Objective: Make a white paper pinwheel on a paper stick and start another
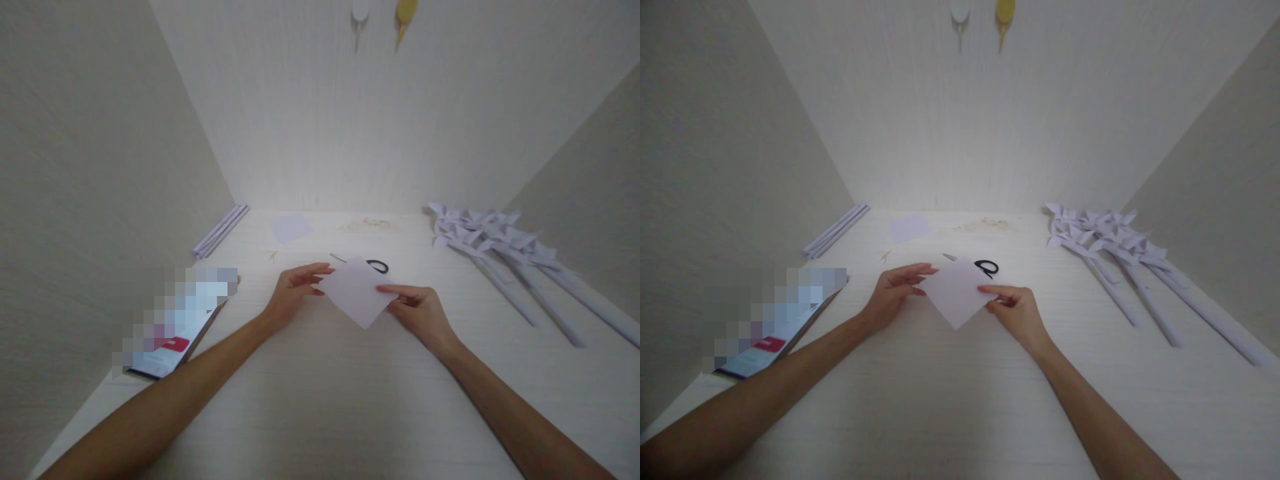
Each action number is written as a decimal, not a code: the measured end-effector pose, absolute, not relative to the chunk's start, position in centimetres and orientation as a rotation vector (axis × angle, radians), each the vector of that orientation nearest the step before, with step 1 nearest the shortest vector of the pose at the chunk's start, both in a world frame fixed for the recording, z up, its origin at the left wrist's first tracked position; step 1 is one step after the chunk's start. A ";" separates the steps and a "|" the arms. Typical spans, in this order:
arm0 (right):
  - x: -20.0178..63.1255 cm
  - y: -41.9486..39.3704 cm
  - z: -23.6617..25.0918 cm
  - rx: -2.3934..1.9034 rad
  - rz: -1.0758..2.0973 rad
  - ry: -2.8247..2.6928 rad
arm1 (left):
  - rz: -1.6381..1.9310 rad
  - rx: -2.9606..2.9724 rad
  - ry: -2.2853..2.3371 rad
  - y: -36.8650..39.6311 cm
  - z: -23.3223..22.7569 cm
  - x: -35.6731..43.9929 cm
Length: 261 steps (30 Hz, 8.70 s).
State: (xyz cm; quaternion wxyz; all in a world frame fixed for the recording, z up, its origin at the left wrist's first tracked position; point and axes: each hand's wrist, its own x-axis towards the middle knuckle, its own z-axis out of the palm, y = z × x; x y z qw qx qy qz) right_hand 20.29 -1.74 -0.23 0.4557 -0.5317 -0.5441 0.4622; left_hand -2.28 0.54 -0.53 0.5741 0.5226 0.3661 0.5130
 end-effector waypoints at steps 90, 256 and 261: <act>19.4 -1.9 -0.1 -1.031 0.720 -1.664 | 1.174 1.298 1.098 -0.7 0.1 -0.7; 19.0 -3.0 0.9 -1.142 1.635 -1.591 | 1.197 0.949 0.977 -0.6 0.3 -1.1; 18.8 -3.4 1.1 -1.094 1.711 -1.644 | 1.091 1.020 0.942 -1.8 0.8 -0.2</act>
